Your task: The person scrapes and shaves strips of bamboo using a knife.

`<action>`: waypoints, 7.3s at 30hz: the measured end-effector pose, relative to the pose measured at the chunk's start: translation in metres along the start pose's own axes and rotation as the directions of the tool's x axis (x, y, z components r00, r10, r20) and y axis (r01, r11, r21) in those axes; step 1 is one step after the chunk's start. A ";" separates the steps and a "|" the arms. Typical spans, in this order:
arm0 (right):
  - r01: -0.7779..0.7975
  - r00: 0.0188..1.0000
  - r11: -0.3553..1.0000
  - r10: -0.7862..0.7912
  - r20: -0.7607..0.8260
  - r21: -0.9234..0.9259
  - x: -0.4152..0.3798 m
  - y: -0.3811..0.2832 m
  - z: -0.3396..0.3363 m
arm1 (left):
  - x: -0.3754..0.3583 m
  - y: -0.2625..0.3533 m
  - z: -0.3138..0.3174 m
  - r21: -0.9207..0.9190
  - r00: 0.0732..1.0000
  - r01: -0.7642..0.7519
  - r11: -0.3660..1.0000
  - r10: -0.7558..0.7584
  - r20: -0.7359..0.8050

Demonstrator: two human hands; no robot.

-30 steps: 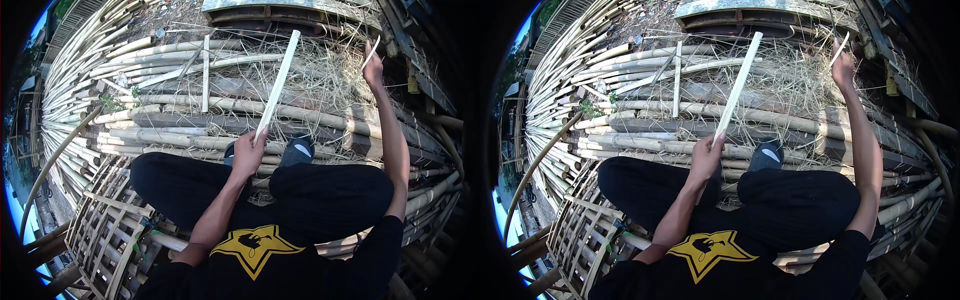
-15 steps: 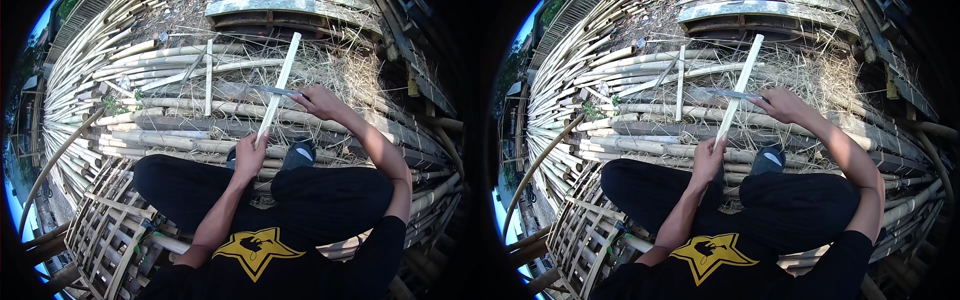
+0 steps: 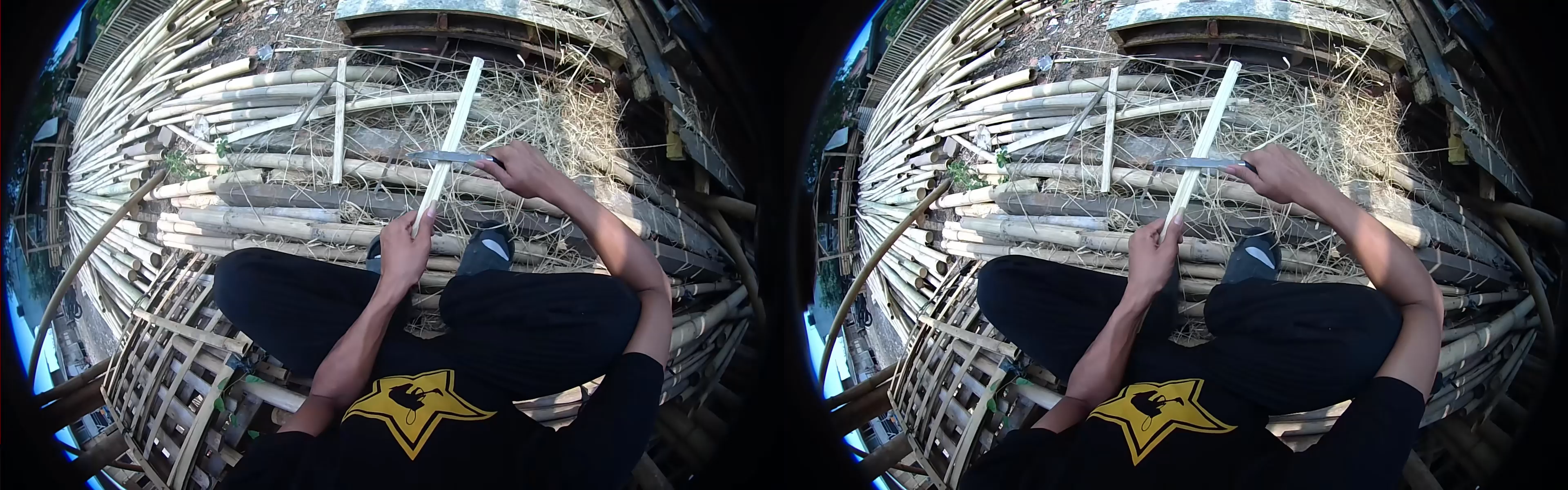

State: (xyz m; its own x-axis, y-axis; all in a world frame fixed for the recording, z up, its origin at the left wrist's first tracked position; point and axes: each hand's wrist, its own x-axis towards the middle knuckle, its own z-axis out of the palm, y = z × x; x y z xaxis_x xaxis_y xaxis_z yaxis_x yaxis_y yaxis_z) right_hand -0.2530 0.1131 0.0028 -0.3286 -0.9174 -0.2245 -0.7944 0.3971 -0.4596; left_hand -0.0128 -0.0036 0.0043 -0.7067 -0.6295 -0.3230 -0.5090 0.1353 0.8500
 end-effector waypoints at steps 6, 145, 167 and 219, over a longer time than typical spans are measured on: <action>-0.584 0.787 0.811 0.576 -0.220 0.034 -0.013 0.151 -0.048 | -0.019 0.006 -0.009 0.044 1.000 0.013 0.999 -0.013 0.012; -0.748 0.641 0.157 -0.084 -0.763 -0.645 -0.031 0.157 -0.083 | 0.046 0.057 0.005 -0.490 0.847 0.333 0.806 -0.028 0.530; -0.036 0.975 0.995 0.054 -0.217 0.088 0.001 0.049 -0.084 | 0.043 0.055 0.010 -0.438 0.938 0.054 0.897 0.105 0.330; 0.104 0.967 0.989 -0.076 -0.245 0.101 -0.004 0.005 -0.052 | 0.054 0.071 -0.005 -0.452 0.885 0.231 0.862 0.006 0.465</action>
State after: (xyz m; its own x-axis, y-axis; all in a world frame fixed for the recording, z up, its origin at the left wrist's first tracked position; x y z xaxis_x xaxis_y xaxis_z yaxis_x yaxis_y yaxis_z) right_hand -0.2816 0.1173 0.0459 -0.3821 -0.9237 0.0285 -0.7686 0.3006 -0.5647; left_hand -0.0850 -0.0315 0.0494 -0.8572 -0.2009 -0.4742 -0.3800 -0.3748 0.8456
